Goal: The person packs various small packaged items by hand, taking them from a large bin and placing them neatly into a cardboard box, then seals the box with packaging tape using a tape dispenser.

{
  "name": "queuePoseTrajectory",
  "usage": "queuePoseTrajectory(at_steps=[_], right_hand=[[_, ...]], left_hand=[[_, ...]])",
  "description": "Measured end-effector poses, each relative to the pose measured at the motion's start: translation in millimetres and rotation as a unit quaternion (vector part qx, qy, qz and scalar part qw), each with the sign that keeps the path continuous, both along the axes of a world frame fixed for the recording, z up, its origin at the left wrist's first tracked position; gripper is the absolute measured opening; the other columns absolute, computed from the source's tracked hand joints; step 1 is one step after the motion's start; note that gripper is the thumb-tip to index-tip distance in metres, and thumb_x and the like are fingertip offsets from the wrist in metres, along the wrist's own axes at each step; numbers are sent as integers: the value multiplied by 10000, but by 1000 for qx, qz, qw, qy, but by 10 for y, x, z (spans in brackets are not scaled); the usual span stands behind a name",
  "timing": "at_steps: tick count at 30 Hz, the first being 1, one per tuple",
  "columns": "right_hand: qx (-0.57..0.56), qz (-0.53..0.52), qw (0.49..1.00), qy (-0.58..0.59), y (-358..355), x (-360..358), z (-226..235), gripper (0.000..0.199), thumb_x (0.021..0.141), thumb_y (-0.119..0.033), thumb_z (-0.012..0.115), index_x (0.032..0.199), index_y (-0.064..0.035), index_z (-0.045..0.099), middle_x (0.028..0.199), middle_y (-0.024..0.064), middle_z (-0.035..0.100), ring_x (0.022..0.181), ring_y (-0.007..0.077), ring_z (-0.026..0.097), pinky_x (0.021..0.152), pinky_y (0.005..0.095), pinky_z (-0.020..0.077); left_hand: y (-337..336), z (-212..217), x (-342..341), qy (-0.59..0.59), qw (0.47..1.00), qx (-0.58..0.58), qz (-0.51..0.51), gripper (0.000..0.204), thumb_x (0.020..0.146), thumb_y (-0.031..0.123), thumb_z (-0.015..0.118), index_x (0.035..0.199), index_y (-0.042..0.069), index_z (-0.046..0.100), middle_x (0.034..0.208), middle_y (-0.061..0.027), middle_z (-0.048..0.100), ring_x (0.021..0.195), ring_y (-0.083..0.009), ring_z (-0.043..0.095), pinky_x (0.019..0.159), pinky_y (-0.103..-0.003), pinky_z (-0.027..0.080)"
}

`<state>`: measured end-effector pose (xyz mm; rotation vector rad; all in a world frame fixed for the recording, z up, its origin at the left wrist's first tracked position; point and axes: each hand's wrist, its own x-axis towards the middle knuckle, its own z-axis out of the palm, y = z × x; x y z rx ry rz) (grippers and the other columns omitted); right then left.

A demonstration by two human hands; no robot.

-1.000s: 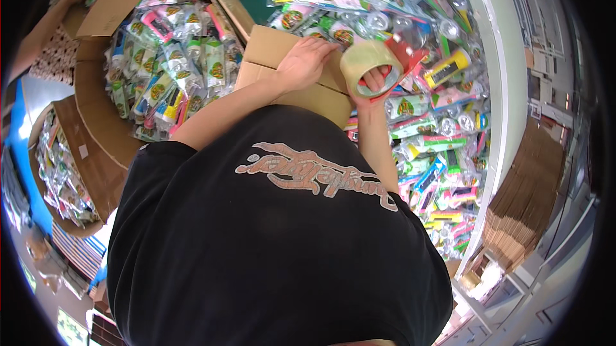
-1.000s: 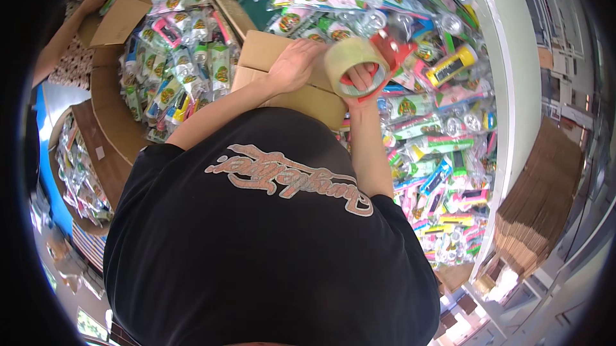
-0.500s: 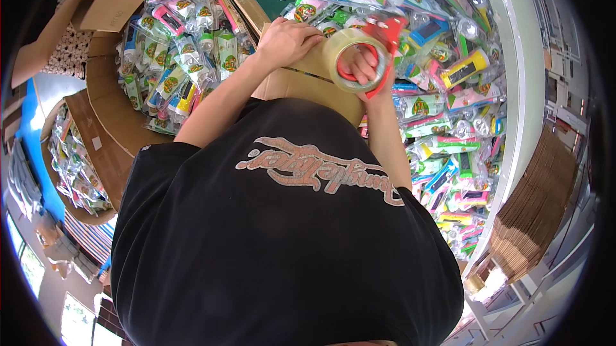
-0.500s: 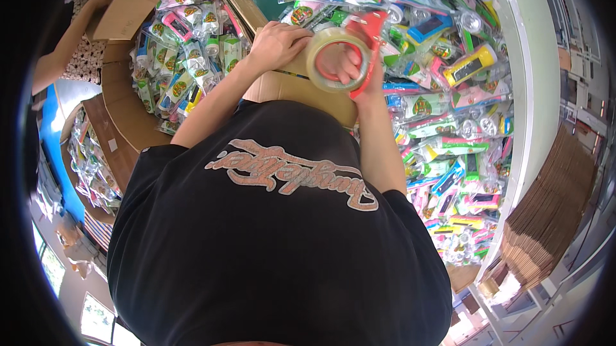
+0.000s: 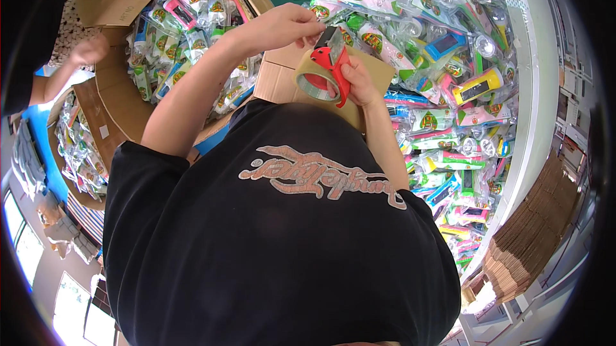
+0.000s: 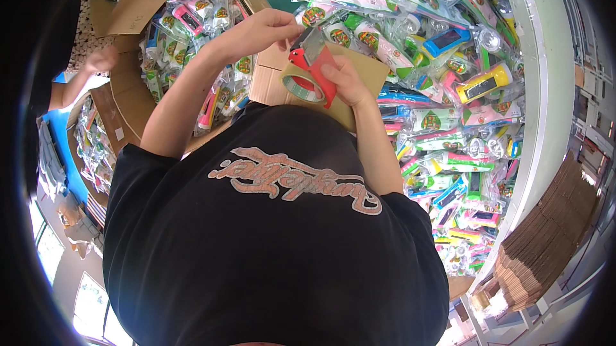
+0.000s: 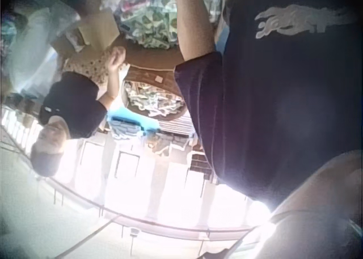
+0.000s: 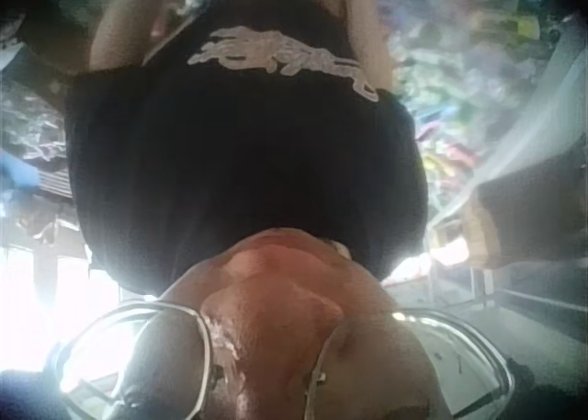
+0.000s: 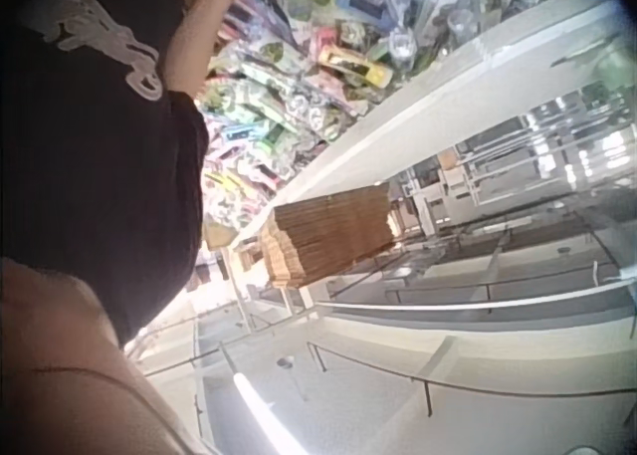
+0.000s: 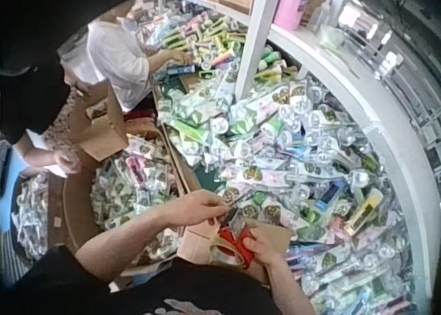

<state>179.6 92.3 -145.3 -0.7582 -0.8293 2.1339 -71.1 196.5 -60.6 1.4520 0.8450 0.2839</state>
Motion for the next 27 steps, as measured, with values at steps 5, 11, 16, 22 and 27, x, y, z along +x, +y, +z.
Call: queuePoseTrajectory(at_steps=[5, 11, 16, 22, 27], right_hand=[[66, 35, 993, -96, -9, -52, 118, 414, 965, -367, 668, 1166, -6, 640, 935, 19, 681, 831, 82, 623, 731, 251, 501], [67, 40, 992, -96, -133, -32, -35, 328, 1012, -224, 594, 1249, 2, 617, 1050, 38, 694, 931, 113, 648, 793, 273, 522], [25, -9, 997, -70, -123, -162, 119, 436, 920, -198, 721, 1280, 7, 583, 1107, 76, 688, 1009, 145, 662, 901, 320, 528], [331, -131, 896, -267, -142, -255, 22, 803, 716, -206, 863, 1371, 18, 457, 1199, 165, 636, 1064, 257, 676, 915, 366, 542], [431, -162, 814, -353, -86, -430, 166, 791, 782, -240, 817, 1397, 34, 402, 1141, 210, 619, 1038, 346, 669, 847, 405, 551]], left_hand=[[79, 368, -44, 175, 982, 65, -35, 346, 996, 318, 618, 923, -10, 704, 720, -65, 650, 690, -154, 663, 644, -328, 527], [130, 313, -137, 189, 926, 318, -73, 235, 913, 281, 669, 937, 57, 737, 858, -162, 716, 827, -355, 687, 756, -450, 526], [122, 498, -233, 227, 923, 306, -58, 252, 933, 284, 645, 958, 46, 724, 861, -168, 714, 850, -344, 696, 772, -460, 527], [17, 677, -235, 275, 942, 192, -23, 290, 944, 270, 605, 1033, 15, 711, 878, -197, 712, 877, -378, 699, 806, -472, 529], [-276, 955, 70, 313, 907, 281, 33, 280, 949, 233, 559, 952, -31, 653, 869, -226, 701, 880, -425, 684, 818, -510, 525]])
